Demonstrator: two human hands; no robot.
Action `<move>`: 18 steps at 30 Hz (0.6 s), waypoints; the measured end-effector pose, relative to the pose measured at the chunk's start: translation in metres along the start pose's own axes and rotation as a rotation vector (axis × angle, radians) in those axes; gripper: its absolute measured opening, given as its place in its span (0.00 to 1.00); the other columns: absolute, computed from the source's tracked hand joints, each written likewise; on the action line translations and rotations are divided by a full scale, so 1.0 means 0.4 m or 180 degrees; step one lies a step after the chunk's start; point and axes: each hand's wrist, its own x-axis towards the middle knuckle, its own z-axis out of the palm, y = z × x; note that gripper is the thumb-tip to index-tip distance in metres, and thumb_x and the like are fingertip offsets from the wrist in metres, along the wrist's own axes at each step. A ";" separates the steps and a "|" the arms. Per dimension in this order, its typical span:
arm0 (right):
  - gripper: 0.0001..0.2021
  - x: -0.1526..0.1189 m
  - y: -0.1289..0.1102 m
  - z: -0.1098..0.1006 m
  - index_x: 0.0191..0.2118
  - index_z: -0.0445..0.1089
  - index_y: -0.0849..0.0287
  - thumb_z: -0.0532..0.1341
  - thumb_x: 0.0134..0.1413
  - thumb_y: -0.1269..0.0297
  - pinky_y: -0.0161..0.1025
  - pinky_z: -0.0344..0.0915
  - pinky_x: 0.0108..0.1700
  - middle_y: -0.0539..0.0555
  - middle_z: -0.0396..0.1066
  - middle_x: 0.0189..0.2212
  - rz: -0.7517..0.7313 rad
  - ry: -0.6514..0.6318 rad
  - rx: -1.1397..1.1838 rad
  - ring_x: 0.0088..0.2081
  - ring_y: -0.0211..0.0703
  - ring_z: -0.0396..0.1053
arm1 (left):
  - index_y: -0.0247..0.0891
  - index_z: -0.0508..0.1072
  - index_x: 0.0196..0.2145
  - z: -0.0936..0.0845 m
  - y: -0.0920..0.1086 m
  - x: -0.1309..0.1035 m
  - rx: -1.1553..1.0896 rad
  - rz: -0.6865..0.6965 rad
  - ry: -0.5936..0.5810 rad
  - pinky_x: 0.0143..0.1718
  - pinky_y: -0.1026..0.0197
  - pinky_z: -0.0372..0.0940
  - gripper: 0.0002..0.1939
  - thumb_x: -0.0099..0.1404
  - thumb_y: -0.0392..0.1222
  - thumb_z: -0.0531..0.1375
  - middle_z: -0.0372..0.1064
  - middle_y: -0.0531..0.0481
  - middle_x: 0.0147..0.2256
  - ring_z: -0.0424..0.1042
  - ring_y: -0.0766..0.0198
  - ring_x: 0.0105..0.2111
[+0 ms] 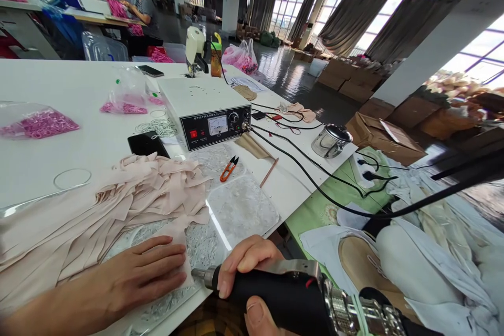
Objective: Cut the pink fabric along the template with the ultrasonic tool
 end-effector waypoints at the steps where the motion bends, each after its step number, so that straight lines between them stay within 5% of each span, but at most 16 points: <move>1: 0.09 0.003 0.002 0.001 0.40 0.67 0.50 0.58 0.53 0.55 0.42 0.68 0.28 0.51 0.64 0.32 -0.0051 -0.0085 0.0048 0.25 0.39 0.66 | 0.37 0.66 0.57 0.003 0.000 -0.002 -0.0011 -0.0011 0.0017 0.65 0.50 0.42 0.21 0.71 0.29 0.45 0.70 0.46 0.51 0.61 0.54 0.57; 18: 0.07 0.016 0.025 0.008 0.42 0.65 0.52 0.56 0.59 0.57 0.40 0.67 0.31 0.51 0.64 0.35 -0.0227 -0.0508 0.0079 0.28 0.37 0.67 | 0.38 0.68 0.55 -0.029 0.006 0.017 0.0083 0.0005 0.0054 0.62 0.53 0.49 0.20 0.72 0.31 0.44 0.71 0.48 0.49 0.65 0.56 0.53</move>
